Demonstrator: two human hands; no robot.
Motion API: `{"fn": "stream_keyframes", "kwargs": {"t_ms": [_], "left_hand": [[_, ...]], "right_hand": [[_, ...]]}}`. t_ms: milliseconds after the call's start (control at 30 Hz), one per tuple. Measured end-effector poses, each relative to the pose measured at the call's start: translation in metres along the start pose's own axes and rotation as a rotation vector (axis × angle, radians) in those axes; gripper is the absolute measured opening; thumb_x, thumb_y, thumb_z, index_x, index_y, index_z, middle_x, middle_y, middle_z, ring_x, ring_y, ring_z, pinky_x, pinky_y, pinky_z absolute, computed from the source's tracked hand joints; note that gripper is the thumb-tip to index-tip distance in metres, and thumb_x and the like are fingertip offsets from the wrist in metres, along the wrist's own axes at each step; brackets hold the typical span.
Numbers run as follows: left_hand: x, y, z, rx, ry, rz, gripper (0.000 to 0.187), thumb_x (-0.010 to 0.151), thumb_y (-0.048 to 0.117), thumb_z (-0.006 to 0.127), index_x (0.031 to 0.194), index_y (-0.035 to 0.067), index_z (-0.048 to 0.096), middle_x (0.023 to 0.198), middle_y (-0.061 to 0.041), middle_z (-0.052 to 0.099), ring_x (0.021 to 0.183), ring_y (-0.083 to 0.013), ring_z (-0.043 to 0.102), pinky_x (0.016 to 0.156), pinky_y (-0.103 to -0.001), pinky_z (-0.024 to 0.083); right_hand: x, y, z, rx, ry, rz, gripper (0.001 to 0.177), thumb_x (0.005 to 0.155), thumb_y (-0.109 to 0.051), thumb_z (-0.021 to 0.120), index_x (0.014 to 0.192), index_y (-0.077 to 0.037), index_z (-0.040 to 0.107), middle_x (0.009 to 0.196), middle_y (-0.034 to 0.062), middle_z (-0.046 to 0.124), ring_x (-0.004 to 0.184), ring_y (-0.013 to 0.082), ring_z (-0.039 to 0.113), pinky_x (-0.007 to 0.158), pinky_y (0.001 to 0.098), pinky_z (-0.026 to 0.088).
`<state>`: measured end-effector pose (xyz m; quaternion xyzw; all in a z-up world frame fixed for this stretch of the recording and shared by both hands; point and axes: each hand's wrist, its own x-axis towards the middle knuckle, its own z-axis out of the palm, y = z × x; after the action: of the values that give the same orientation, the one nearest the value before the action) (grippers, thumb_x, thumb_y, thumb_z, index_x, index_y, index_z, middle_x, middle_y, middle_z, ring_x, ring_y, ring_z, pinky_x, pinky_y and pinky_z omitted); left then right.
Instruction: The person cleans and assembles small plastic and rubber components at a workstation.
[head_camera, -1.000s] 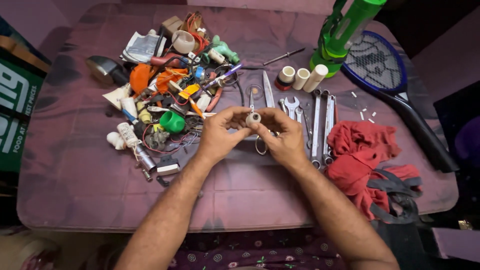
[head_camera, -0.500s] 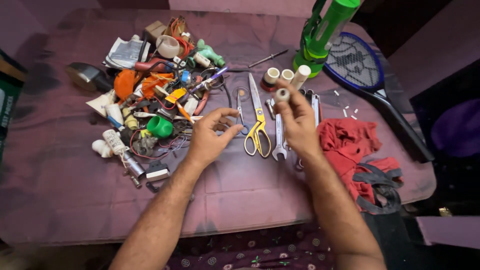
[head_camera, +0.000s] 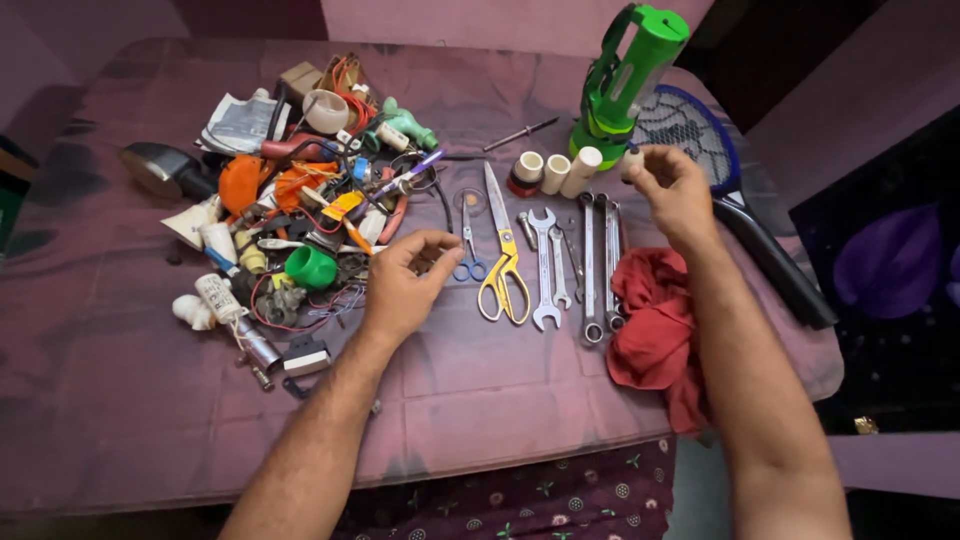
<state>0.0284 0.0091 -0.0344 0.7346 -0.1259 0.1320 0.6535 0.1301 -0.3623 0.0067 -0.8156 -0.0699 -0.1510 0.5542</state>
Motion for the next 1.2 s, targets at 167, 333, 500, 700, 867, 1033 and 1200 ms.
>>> {"fn": "stream_keyframes", "kwargs": {"t_ms": [167, 333, 500, 700, 867, 1033, 1200], "left_hand": [[0.0, 0.002, -0.001, -0.008, 0.016, -0.017, 0.015, 0.092, 0.014, 0.077, 0.103, 0.004, 0.076, 0.086, 0.0, 0.076, 0.075, -0.0052, 0.068, 0.067, -0.022, 0.054], [0.001, 0.0, 0.0, -0.009, 0.013, -0.01, 0.015, 0.092, 0.014, 0.077, 0.102, 0.004, 0.076, 0.086, 0.0, 0.077, 0.075, -0.005, 0.069, 0.068, -0.021, 0.055], [0.0, 0.004, -0.001, -0.014, 0.001, -0.005, 0.014, 0.092, 0.013, 0.076, 0.102, 0.003, 0.076, 0.085, 0.0, 0.077, 0.074, -0.0049, 0.07, 0.068, -0.022, 0.055], [0.001, 0.005, 0.0, 0.019, 0.013, 0.006, 0.013, 0.091, 0.013, 0.077, 0.101, 0.003, 0.077, 0.085, 0.0, 0.077, 0.073, -0.0049, 0.07, 0.067, -0.022, 0.055], [0.0, 0.007, 0.0, 0.028, 0.005, 0.002, 0.013, 0.091, 0.012, 0.077, 0.1, 0.003, 0.077, 0.084, -0.001, 0.077, 0.072, -0.0051, 0.069, 0.065, -0.022, 0.054], [0.0, 0.007, 0.0, 0.042, 0.006, 0.018, 0.012, 0.091, 0.012, 0.077, 0.099, 0.004, 0.077, 0.084, -0.001, 0.078, 0.072, -0.005, 0.07, 0.065, -0.022, 0.054], [0.0, 0.006, -0.001, 0.074, 0.009, 0.025, 0.012, 0.091, 0.013, 0.077, 0.099, 0.004, 0.077, 0.083, 0.0, 0.077, 0.07, -0.0052, 0.068, 0.063, -0.022, 0.053]], "right_hand": [[0.015, 0.026, -0.005, -0.015, -0.011, 0.038, 0.025, 0.1, -0.01, 0.07, 0.124, -0.002, 0.067, 0.104, 0.0032, 0.071, 0.09, 0.0097, 0.067, 0.08, 0.0253, 0.056], [0.019, 0.033, -0.009, -0.237, -0.044, -0.024, 0.026, 0.099, -0.006, 0.073, 0.124, -0.003, 0.073, 0.106, 0.0034, 0.073, 0.091, 0.0098, 0.064, 0.08, 0.0241, 0.053], [0.021, 0.041, -0.003, -0.35, -0.031, -0.041, 0.031, 0.089, -0.002, 0.079, 0.119, -0.004, 0.072, 0.107, 0.0052, 0.076, 0.094, 0.0096, 0.071, 0.085, 0.0259, 0.058], [0.017, 0.02, 0.008, -0.5, -0.019, -0.116, 0.032, 0.084, -0.004, 0.086, 0.114, -0.003, 0.075, 0.102, 0.0093, 0.075, 0.086, 0.0153, 0.07, 0.079, 0.0289, 0.057], [0.024, 0.039, 0.003, -0.452, -0.059, -0.176, 0.035, 0.083, 0.001, 0.083, 0.117, -0.004, 0.075, 0.106, 0.0079, 0.074, 0.09, 0.0169, 0.07, 0.082, 0.0295, 0.057], [0.025, 0.028, 0.012, -0.326, -0.133, -0.12, 0.034, 0.085, 0.003, 0.08, 0.117, -0.004, 0.071, 0.107, 0.0063, 0.076, 0.096, 0.0145, 0.072, 0.086, 0.0284, 0.059], [0.024, 0.028, 0.016, -0.39, -0.137, -0.197, 0.042, 0.08, 0.005, 0.082, 0.119, -0.002, 0.067, 0.107, 0.009, 0.075, 0.094, 0.0162, 0.072, 0.086, 0.0303, 0.059]]}}
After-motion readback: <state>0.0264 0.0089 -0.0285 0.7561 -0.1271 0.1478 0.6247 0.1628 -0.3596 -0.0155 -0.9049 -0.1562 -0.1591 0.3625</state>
